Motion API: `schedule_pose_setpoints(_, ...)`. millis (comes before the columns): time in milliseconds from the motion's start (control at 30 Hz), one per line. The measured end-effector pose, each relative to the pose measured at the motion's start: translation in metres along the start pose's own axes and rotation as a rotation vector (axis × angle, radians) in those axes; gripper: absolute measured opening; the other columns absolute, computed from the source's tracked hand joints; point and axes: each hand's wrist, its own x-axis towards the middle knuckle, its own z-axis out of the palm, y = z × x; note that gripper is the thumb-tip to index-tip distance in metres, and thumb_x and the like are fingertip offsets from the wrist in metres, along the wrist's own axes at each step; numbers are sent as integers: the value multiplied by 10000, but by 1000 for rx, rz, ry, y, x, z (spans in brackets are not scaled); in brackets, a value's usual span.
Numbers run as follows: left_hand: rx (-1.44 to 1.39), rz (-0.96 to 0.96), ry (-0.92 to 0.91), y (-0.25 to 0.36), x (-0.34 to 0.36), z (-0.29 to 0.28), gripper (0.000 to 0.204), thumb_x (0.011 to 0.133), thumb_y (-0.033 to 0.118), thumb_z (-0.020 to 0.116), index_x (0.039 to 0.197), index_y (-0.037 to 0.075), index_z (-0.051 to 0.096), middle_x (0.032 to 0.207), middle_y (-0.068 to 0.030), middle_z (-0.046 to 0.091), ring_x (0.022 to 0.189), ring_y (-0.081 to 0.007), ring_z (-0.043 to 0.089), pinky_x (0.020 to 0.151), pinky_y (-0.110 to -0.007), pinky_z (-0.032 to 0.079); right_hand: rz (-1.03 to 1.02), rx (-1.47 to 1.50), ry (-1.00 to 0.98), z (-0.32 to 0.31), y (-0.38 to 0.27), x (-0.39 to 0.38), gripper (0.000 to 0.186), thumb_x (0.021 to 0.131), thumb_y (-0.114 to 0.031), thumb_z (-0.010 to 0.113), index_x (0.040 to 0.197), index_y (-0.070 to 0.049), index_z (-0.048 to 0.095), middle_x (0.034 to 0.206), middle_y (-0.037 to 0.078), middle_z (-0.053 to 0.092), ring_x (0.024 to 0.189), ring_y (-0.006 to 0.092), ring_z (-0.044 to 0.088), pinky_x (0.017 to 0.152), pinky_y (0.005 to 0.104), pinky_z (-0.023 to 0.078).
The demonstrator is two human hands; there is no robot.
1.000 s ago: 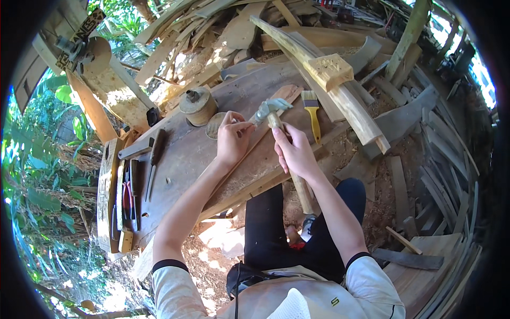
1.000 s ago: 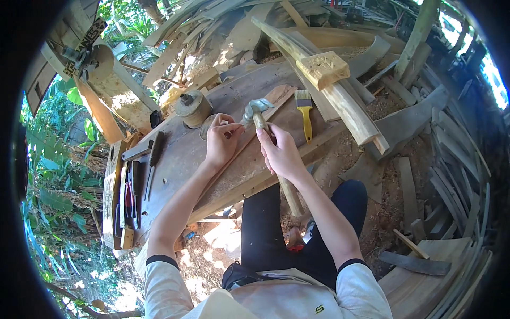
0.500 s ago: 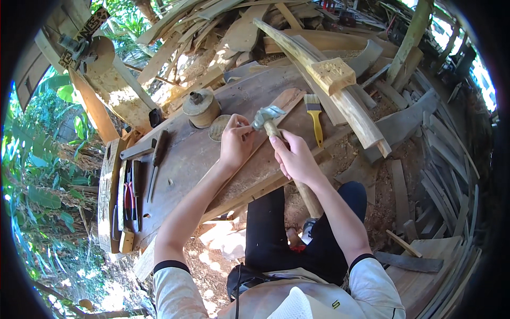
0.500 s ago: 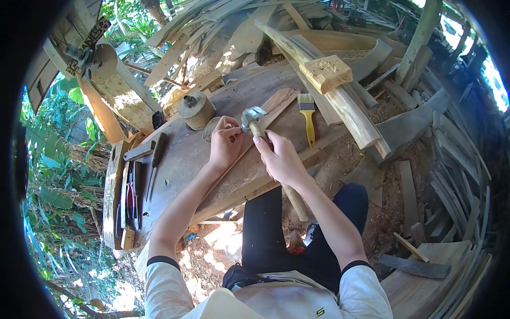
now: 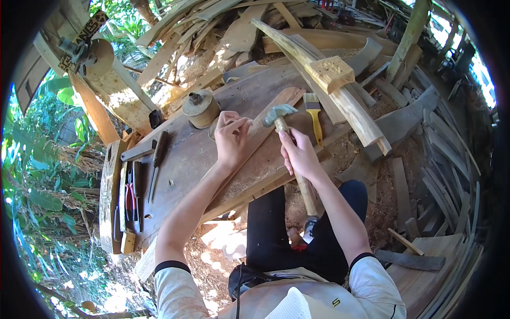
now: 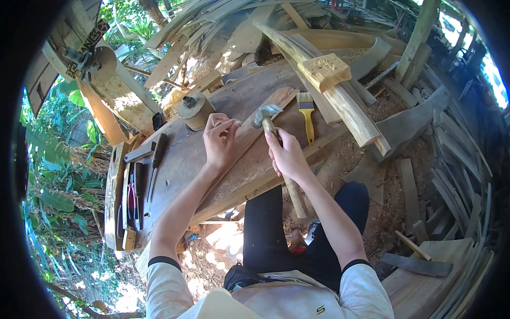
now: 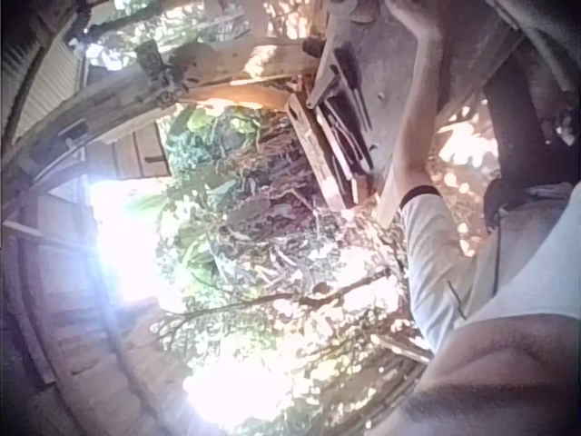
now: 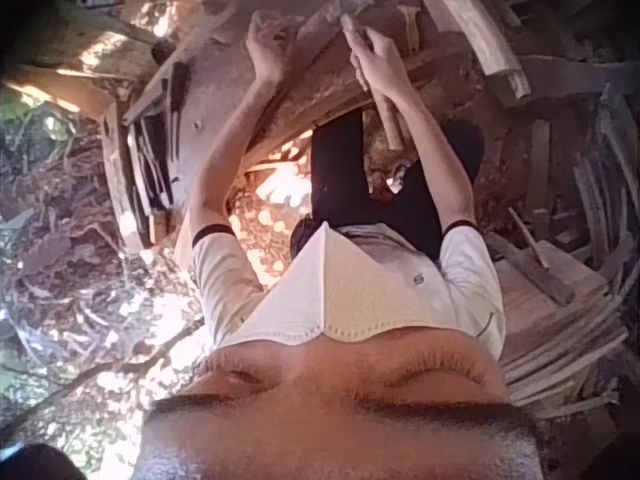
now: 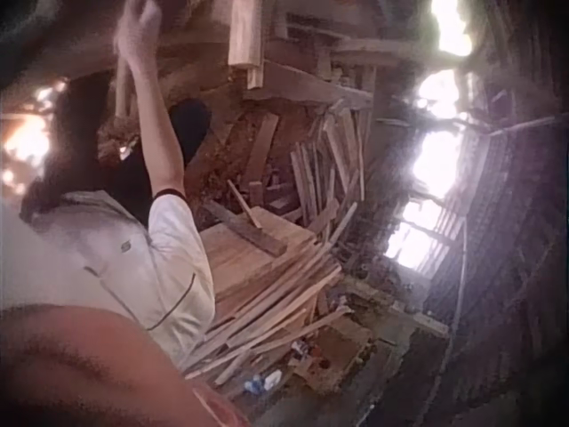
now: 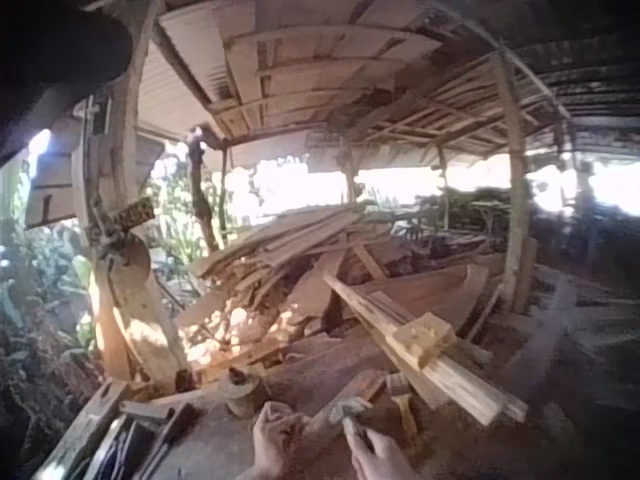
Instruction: The person hammers a nail into a wooden plank using a hammer, then smooths the plank with a sanding block. The person works on a single plank, repeatedly sanding its surface and edges.
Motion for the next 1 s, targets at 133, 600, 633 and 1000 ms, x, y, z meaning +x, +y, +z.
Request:
schedule_pose_setpoints(133,49,-2,-104,-1,-2,0,104,856,4,796,958,16,809,988,-91,619,691,-140,601,575,-293,491,-14,-26,-22,2,4,3,382,1124,-388,492,1085,-13,558,654,-4,481,399,78,473,356,269,385)
schedule_pose_setpoints(600,73,-55,-235,-5,-5,-2,104,844,47,810,946,37,828,973,-90,633,694,-167,601,634,-313,503,-5,-11,-41,-2,6,6,376,1123,-387,497,1041,-24,551,647,-8,479,401,81,480,355,273,391)
schedule_pose_setpoints(633,67,-34,-225,-4,-4,-2,100,838,44,810,936,38,829,960,-96,628,670,-173,594,627,-320,503,-7,-10,-43,-1,3,5,377,1123,-388,497,1042,-24,552,646,-9,478,402,80,479,356,271,389)
schedule_pose_setpoints(1000,123,-3,-234,-5,-6,1,97,851,47,813,946,43,831,968,-85,633,691,-160,614,623,-311,513,33,-144,-73,10,-28,-11,332,1117,-340,522,1057,-19,578,625,-1,522,426,82,495,392,280,390)
